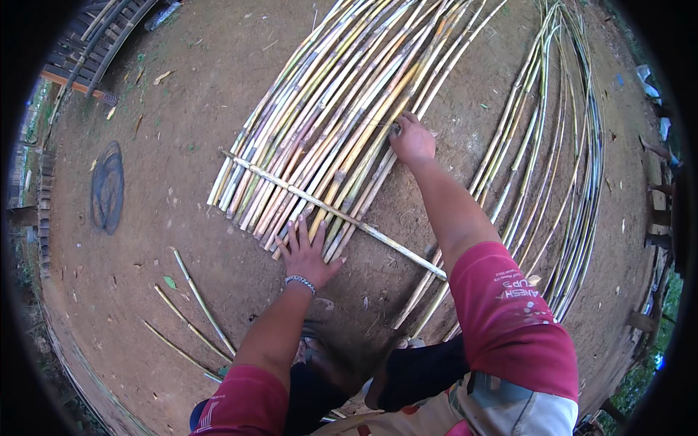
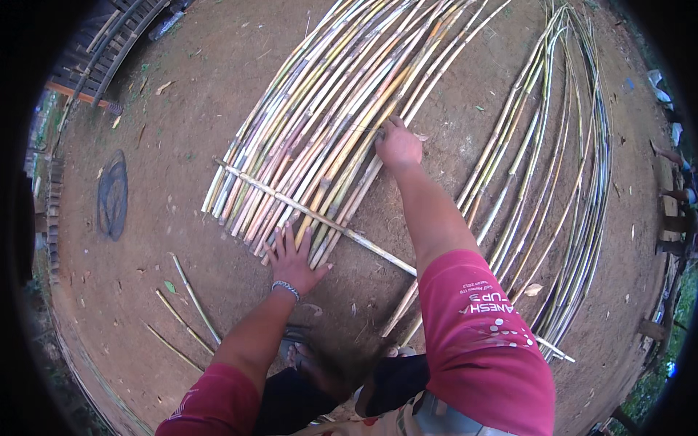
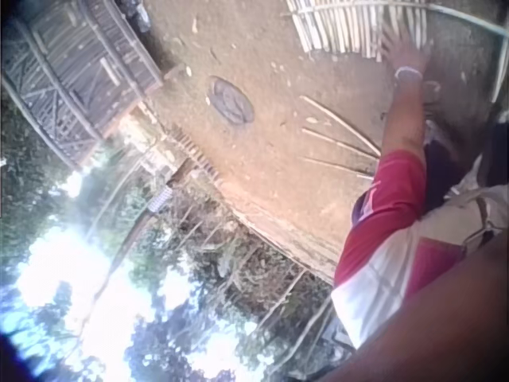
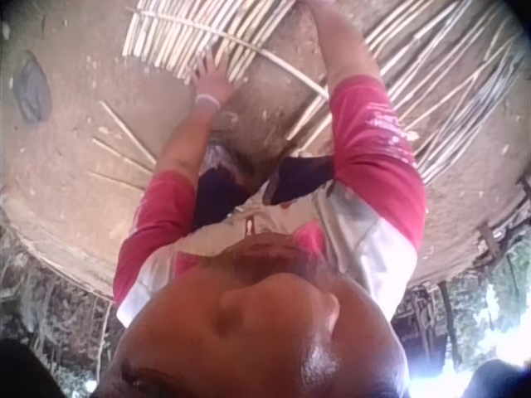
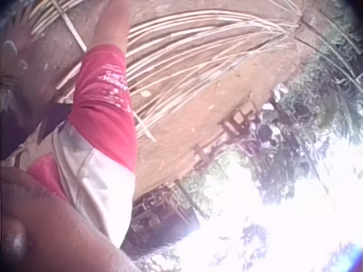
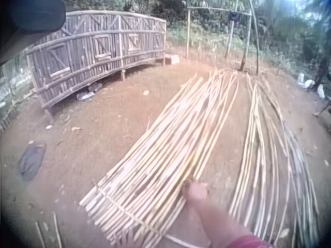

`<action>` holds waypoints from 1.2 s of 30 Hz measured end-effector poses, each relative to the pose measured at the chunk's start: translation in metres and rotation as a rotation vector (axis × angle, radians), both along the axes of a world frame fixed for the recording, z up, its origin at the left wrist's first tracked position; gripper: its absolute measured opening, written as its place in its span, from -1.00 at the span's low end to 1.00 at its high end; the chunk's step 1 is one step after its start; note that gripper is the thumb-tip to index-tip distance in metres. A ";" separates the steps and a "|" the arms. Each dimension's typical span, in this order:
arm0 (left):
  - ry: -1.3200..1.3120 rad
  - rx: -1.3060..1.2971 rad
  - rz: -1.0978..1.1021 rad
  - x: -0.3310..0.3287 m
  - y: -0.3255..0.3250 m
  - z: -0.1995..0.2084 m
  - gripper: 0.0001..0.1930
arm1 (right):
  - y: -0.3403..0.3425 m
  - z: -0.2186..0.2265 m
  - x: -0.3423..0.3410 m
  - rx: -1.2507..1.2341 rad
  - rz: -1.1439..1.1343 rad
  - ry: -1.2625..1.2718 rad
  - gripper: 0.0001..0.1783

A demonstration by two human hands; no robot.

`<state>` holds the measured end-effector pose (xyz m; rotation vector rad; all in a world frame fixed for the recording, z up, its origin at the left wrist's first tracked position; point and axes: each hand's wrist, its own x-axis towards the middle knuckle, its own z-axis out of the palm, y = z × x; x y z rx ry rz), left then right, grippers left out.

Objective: The person sits on the ground and weaves thin bamboo strips into a larger bamboo mat structure. They use a pair of pliers to cut and trim the bamboo strips as they work.

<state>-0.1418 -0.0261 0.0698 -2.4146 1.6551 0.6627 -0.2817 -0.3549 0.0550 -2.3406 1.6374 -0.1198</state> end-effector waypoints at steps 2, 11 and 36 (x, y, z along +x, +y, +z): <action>0.000 -0.006 0.002 -0.001 0.001 -0.004 0.11 | 0.000 -0.002 -0.008 0.033 0.085 0.067 -0.43; 0.001 0.113 0.005 0.000 -0.004 0.000 0.11 | -0.013 0.042 0.009 0.160 0.312 0.507 -0.32; -0.071 -0.040 0.112 -0.005 0.029 -0.018 -0.18 | 0.041 0.051 0.023 0.142 0.282 0.207 -0.28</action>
